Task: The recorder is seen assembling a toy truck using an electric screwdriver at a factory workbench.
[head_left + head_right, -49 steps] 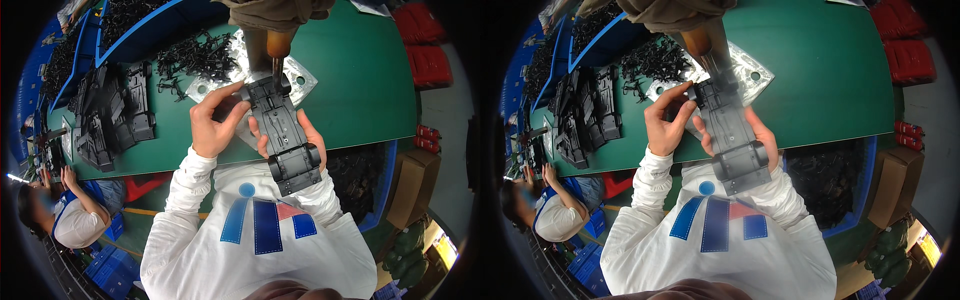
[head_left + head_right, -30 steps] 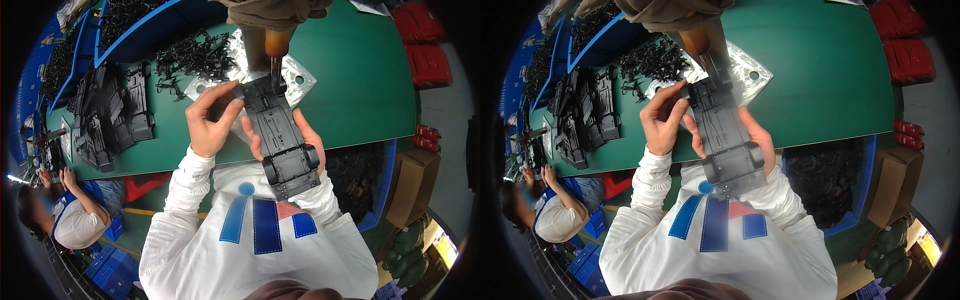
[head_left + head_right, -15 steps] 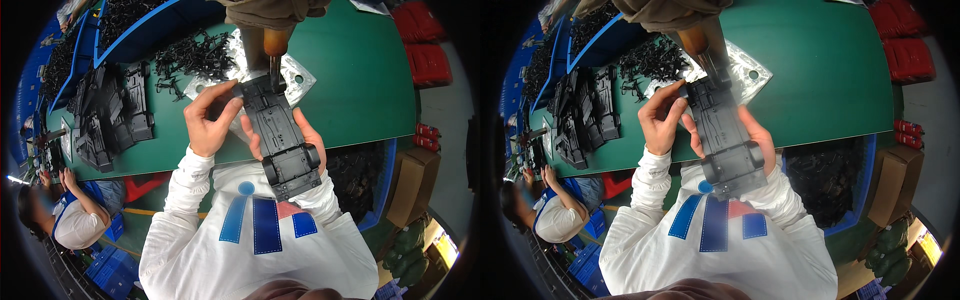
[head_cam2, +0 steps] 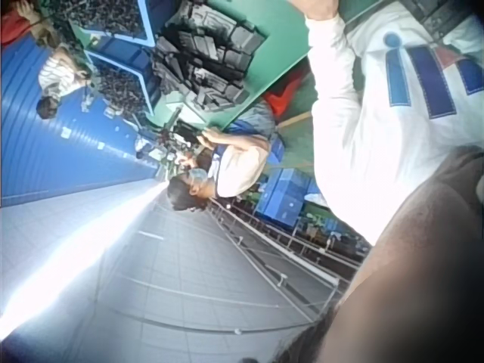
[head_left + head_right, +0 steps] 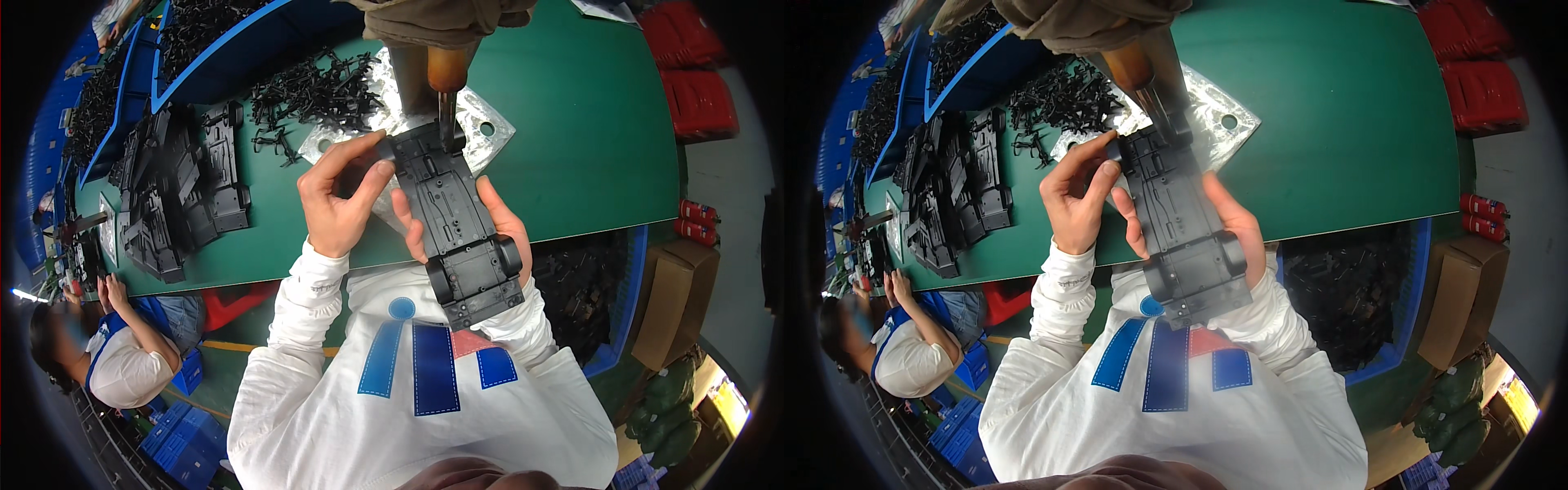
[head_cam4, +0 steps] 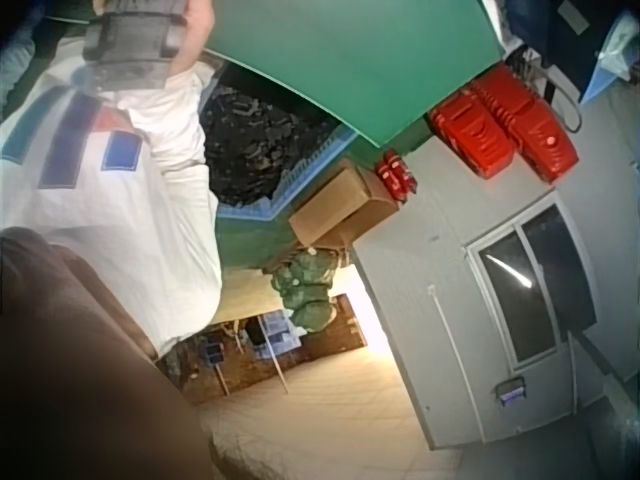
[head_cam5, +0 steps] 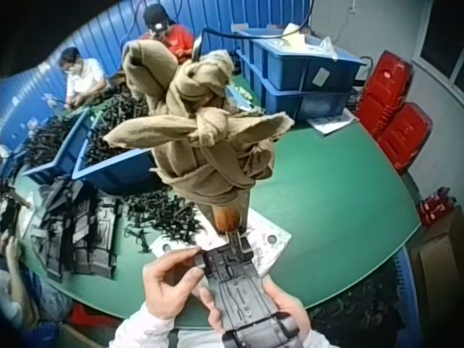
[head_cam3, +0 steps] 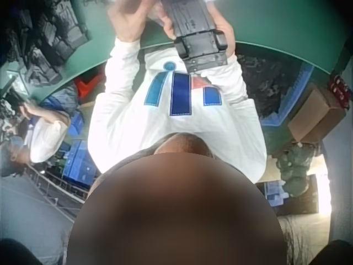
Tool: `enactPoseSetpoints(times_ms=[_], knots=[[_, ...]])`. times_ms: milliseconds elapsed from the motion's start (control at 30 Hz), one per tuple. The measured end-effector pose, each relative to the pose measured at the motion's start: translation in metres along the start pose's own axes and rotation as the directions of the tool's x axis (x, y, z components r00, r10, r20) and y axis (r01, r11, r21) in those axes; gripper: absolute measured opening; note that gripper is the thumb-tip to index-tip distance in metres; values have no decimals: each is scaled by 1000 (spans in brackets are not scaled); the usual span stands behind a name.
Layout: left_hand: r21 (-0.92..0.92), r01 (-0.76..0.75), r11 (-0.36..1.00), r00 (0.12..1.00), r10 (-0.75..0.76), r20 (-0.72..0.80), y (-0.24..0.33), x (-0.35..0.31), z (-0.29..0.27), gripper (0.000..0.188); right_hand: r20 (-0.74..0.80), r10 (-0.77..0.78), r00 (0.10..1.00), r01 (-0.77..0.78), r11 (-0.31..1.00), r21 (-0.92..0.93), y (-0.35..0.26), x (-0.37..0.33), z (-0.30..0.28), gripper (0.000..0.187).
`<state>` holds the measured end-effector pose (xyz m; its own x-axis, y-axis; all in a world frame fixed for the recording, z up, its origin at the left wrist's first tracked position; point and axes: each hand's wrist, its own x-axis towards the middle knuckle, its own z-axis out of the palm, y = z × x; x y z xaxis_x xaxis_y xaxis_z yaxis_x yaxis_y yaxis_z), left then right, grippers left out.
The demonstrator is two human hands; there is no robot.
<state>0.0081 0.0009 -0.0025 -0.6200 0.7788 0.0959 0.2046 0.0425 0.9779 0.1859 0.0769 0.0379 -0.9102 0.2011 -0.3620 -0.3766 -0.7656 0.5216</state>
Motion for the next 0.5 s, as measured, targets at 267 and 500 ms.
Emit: enactPoseSetpoints(times_ms=[267,500], knots=[[-5,9,1000,1000,-9,2,1,0,0,31,-11,1,1000,-1,1000,-20,-1,-1,0,57],[-14,4,1000,1000,-4,-1,-1,0,0,31,-6,7,1000,-7,1000,-15,-1,0,0,57]])
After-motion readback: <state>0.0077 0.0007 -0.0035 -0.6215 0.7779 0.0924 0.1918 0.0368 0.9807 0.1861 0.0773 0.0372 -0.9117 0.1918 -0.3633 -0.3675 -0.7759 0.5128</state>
